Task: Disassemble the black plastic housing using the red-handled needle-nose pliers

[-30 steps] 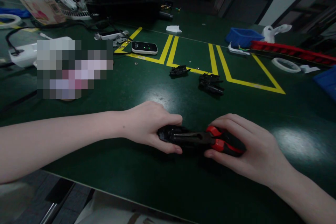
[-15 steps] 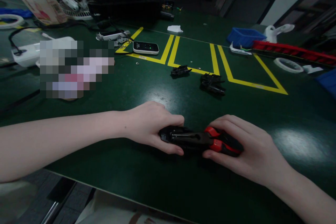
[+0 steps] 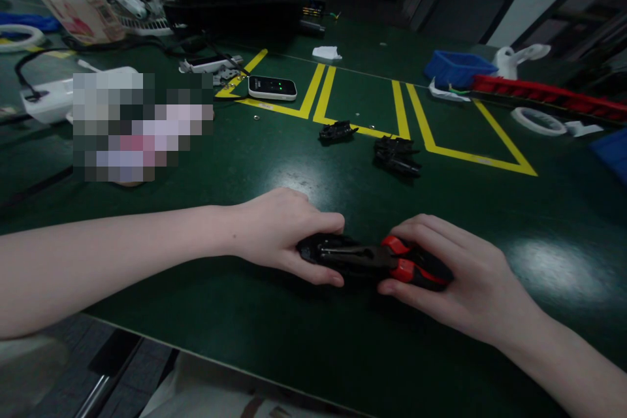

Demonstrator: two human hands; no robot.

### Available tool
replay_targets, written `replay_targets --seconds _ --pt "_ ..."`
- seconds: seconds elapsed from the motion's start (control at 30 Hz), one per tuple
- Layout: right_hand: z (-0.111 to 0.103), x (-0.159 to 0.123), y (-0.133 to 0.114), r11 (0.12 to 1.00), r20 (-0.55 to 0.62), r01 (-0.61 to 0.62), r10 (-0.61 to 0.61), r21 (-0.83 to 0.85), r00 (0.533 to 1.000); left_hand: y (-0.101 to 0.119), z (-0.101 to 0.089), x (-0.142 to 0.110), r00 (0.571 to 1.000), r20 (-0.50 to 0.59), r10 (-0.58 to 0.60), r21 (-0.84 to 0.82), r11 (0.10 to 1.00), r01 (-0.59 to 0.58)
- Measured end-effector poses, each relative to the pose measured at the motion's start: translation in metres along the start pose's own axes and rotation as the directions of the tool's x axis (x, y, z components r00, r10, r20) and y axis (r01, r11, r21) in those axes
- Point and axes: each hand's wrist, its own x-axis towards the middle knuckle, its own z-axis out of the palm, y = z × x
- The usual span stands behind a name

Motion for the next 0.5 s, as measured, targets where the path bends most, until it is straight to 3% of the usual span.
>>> replay_targets --seconds 0.5 --pt "-0.0059 0.0040 0.0015 0.996 -0.003 0.053 -0.053 -0.066 0.999 0.0001 0.0002 0.0013 1.000 0.024 0.015 0.134 0.991 -0.018"
